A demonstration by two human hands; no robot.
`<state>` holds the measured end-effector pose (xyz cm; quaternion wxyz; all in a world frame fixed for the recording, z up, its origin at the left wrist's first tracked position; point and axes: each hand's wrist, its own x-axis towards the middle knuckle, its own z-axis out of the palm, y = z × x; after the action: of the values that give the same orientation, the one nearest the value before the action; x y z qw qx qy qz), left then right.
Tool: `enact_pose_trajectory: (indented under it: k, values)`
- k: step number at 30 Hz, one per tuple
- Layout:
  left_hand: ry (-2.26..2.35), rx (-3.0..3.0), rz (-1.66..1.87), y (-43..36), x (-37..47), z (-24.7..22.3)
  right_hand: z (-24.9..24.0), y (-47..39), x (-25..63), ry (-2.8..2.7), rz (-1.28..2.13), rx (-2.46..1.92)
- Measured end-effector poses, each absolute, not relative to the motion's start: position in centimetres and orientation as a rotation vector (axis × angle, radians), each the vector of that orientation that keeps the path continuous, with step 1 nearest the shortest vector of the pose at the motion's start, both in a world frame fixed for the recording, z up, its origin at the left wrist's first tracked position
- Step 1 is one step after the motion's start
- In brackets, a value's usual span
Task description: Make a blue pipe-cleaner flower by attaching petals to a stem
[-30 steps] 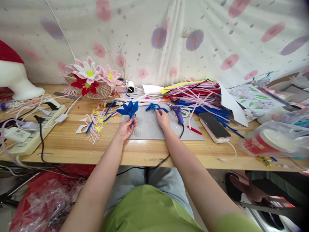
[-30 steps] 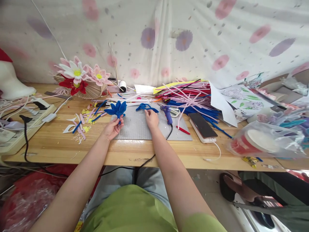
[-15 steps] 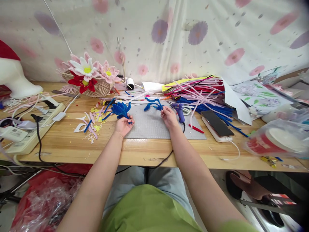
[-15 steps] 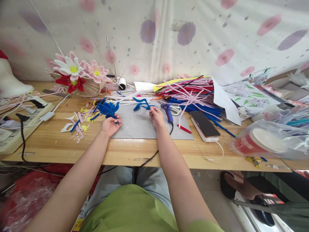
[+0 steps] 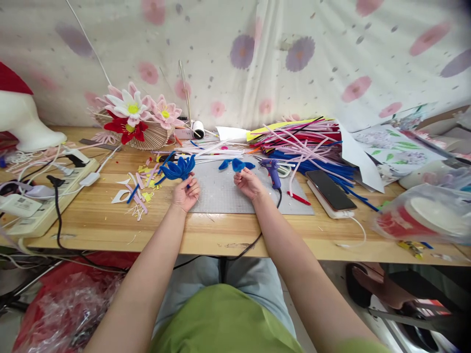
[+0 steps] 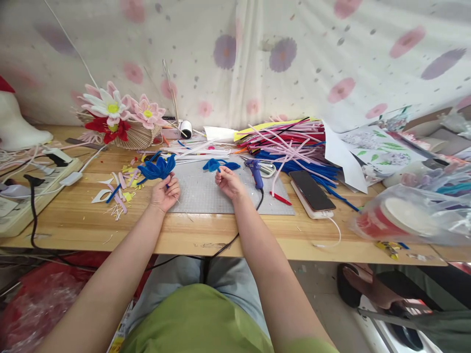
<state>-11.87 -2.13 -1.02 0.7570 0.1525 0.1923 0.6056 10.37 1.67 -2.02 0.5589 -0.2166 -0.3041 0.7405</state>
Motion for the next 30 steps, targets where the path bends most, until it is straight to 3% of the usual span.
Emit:
enact_pose_trajectory:
  k: [10,21,25,30]
  values:
    - [0.500,0.444,1.328,-1.9,-11.1,-1.2,-2.5,1.6,6.0,-0.908,1.614,-0.762]
    - [0.749,0.479,1.166,-2.1,-10.5,-1.1,-1.9,1.2,7.1,-1.201,1.414,-0.867]
    - [0.765,0.500,1.330,-2.2,-10.5,-1.4,-0.5,1.1,9.6,-1.256,1.288,-0.993]
    - [0.795,0.421,1.500,-1.9,-10.8,-1.2,2.7,-0.9,17.2,-1.606,1.444,-1.200]
